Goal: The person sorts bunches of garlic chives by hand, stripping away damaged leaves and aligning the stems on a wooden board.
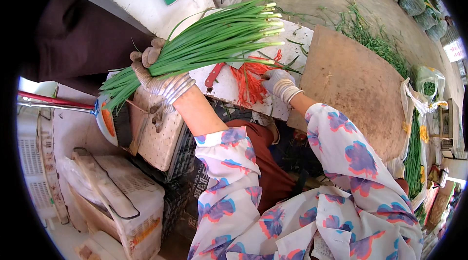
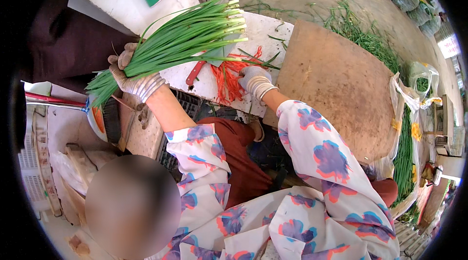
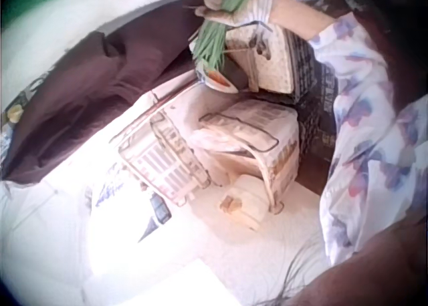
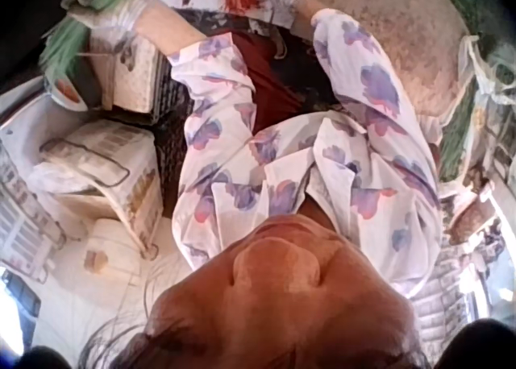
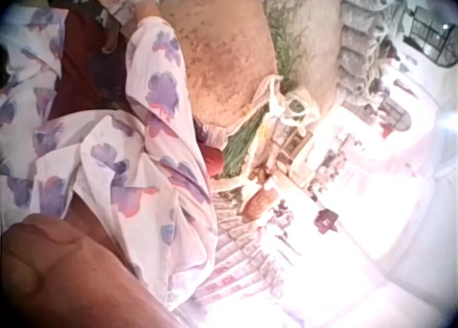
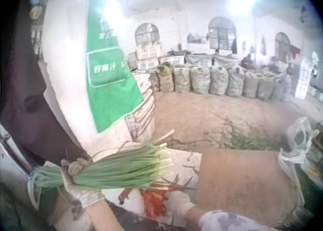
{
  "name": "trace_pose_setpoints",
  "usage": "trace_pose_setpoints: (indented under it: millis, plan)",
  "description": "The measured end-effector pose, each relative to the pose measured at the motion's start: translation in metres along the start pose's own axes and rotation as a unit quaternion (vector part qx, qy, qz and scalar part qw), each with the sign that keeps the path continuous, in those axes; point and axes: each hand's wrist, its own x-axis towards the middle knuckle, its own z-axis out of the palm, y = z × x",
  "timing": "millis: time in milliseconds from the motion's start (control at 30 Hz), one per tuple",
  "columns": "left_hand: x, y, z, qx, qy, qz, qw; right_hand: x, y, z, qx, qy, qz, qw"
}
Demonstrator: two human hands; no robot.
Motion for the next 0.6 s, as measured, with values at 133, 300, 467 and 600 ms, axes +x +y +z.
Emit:
trace_pose_setpoints:
  millis: [133, 300, 467, 600]
  plan:
    - [-0.006, -0.010, 0.008, -0.056, -0.087, -0.011, 0.995, -0.013, -0.002, -0.006, -0.048, 0.070, -0.018, 0.996]
    - [-0.006, -0.007, 0.007, -0.076, -0.144, -0.037, 0.986, -0.070, 0.012, -0.053, -0.102, 0.115, -0.085, 0.984]
    - [-0.010, -0.015, 0.024, -0.062, -0.082, -0.043, 0.994, -0.142, 0.107, -0.117, 0.110, 0.159, -0.094, 0.977]
    - [-0.012, -0.031, 0.037, -0.051, -0.109, -0.080, 0.989, -0.185, 0.215, -0.166, 0.321, 0.124, 0.060, 0.937]
